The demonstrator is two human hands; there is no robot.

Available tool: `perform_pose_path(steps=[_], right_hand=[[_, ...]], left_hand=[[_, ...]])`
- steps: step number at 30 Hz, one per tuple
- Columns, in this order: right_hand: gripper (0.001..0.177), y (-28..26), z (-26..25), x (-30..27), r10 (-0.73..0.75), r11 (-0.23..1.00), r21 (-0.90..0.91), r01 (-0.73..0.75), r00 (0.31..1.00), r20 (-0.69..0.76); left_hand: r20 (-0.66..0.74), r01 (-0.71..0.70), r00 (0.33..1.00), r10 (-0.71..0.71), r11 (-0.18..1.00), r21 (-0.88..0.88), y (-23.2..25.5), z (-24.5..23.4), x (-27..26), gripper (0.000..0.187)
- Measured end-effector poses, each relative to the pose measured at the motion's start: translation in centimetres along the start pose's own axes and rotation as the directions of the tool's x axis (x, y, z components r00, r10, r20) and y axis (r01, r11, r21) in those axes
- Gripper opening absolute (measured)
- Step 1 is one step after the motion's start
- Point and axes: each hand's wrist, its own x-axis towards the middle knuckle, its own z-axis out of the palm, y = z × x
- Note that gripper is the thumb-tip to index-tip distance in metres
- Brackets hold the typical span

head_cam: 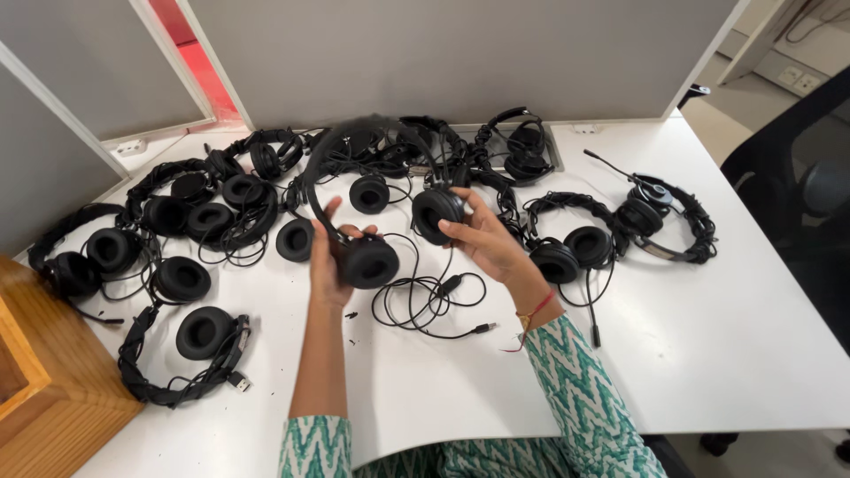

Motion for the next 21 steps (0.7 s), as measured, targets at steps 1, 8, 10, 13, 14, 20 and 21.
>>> perform_pose_path(steps=[1, 8, 10, 13, 14, 20, 21], right_hand=[[0.057, 0.5, 0.0, 0.1, 0.015, 1.0, 0.024, -0.015, 1.0, 0.0], [0.041, 0.9, 0.1, -0.2, 0.006, 0.992, 0.13, -0.004, 1.0, -0.016], [0.04, 0.9, 0.0, -0.3, -0.005, 0.989, 0.146, 0.007, 1.0, -0.013], [0.039, 1.5, -0.6, -0.2, -0.001, 0.986, 0.165, 0.005, 1.0, -0.021], [0.039, 1.7, -0.8, 0.0, 0.001, 0.985, 0.171, 0.003, 1.0, -0.023], [0.044, 3.2, -1.7, 0.8, 0.044, 0.98, 0.199, -0.019, 0.991, -0.125], [0.043, 3.1, -1.6, 0.7, 0.044, 0.982, 0.19, -0.016, 0.989, -0.142]], left_hand=[[-0.032, 0.009, 0.999, -0.009, 1.0, -0.005, -0.8, -0.4, -0.5, 0.064], [-0.133, 0.107, 0.987, -0.094, 0.99, 0.093, -4.1, 0.0, -1.5, 0.071], [-0.039, 0.096, 0.995, -0.091, 0.983, 0.155, -4.3, 0.4, -1.8, 0.073], [0.095, 0.081, 0.991, -0.097, 0.984, 0.16, -5.4, 0.7, -2.2, 0.072], [0.14, 0.076, 0.985, -0.097, 0.986, 0.149, -5.7, 0.7, -2.2, 0.071], [0.395, 0.186, 0.884, -0.248, 0.964, 0.19, -6.6, 1.2, -2.6, 0.102], [0.413, 0.116, 0.885, -0.213, 0.962, 0.248, -6.8, 1.2, -2.7, 0.101]])
